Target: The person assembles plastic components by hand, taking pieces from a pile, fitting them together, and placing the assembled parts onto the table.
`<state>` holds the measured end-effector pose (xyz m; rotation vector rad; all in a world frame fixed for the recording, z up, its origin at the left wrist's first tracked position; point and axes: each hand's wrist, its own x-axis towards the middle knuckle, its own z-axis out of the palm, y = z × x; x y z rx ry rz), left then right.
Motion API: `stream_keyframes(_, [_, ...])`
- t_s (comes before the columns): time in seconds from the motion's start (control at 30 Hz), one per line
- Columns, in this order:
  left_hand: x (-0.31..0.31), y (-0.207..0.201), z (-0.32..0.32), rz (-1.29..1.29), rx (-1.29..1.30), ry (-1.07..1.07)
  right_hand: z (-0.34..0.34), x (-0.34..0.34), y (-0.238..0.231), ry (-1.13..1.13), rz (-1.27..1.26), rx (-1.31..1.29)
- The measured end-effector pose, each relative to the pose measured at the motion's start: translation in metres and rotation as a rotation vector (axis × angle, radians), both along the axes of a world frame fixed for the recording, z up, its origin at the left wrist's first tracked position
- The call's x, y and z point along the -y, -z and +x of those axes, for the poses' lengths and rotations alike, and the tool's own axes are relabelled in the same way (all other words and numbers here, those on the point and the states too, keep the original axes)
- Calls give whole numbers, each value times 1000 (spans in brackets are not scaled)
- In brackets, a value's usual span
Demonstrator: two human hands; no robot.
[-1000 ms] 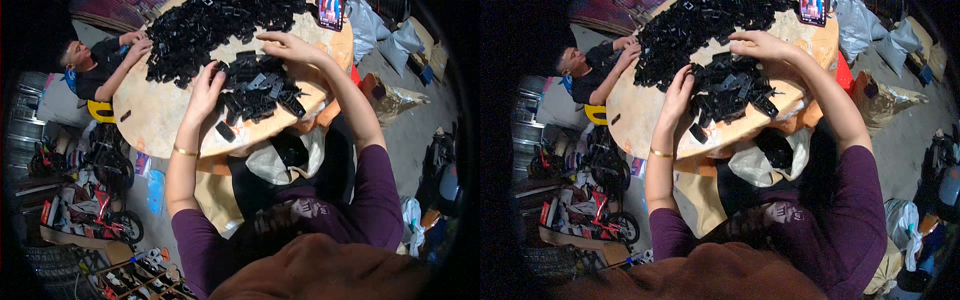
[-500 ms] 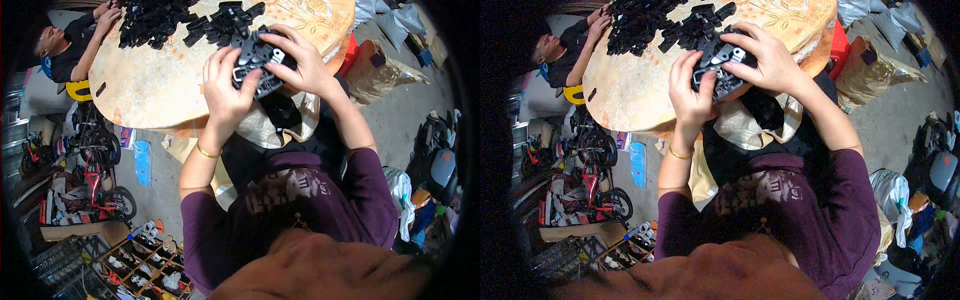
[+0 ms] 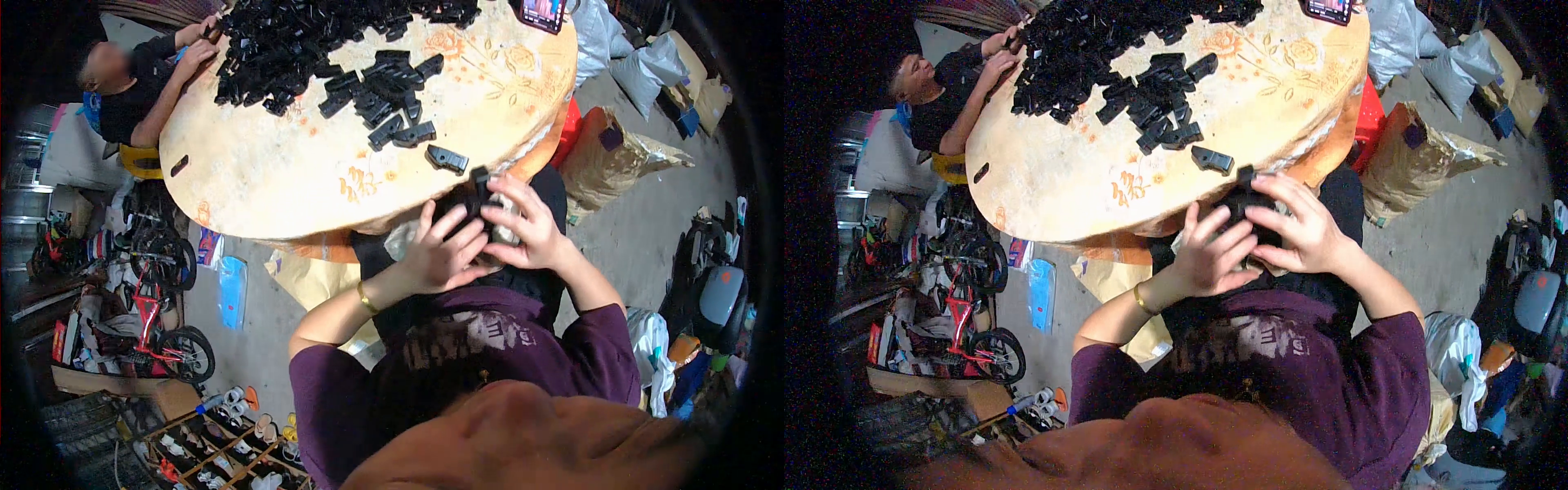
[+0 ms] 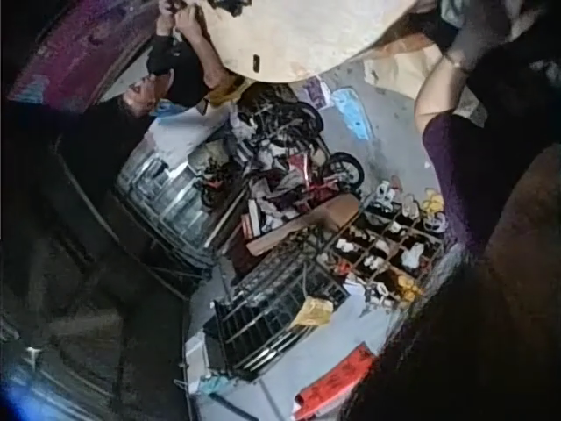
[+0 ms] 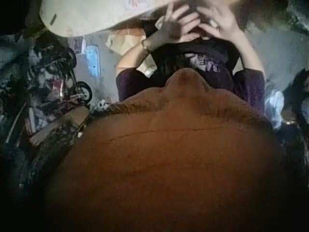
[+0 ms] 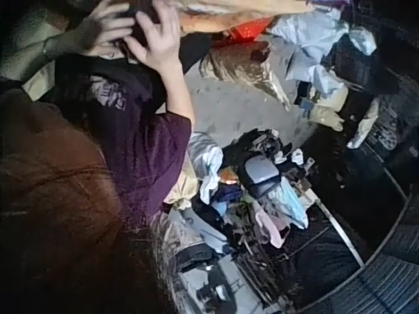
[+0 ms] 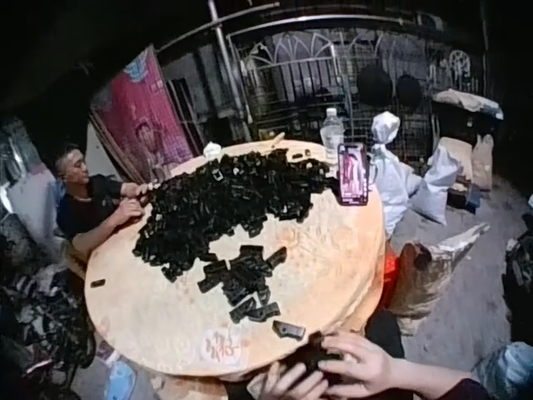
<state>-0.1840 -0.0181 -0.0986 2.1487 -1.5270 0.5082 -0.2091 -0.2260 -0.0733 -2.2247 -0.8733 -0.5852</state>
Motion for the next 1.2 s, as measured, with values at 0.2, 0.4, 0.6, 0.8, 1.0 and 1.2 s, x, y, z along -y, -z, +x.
stream_keyframes(0.2, [-15, -76, 60, -188, 257, -62, 42, 1, -21, 40, 119, 159])
stream_keyframes(0.4, [-41, -82, 173, -260, -314, -565, 148, -17, -47, 93, 183, -108])
stream_keyframes(0.6, [-17, -48, 197, -189, -303, -564, 230, -38, -32, 45, 132, -409])
stream_keyframes(0.8, [-9, -50, 172, -734, -1222, -298, 184, -43, -35, -63, -66, -287])
stream_keyframes(1.0, [15, -53, 117, -393, -448, -286, 123, -26, -24, 107, -63, -11])
stream_keyframes(1.2, [19, -59, 77, -267, -324, -106, 71, -15, -22, 124, -63, 137])
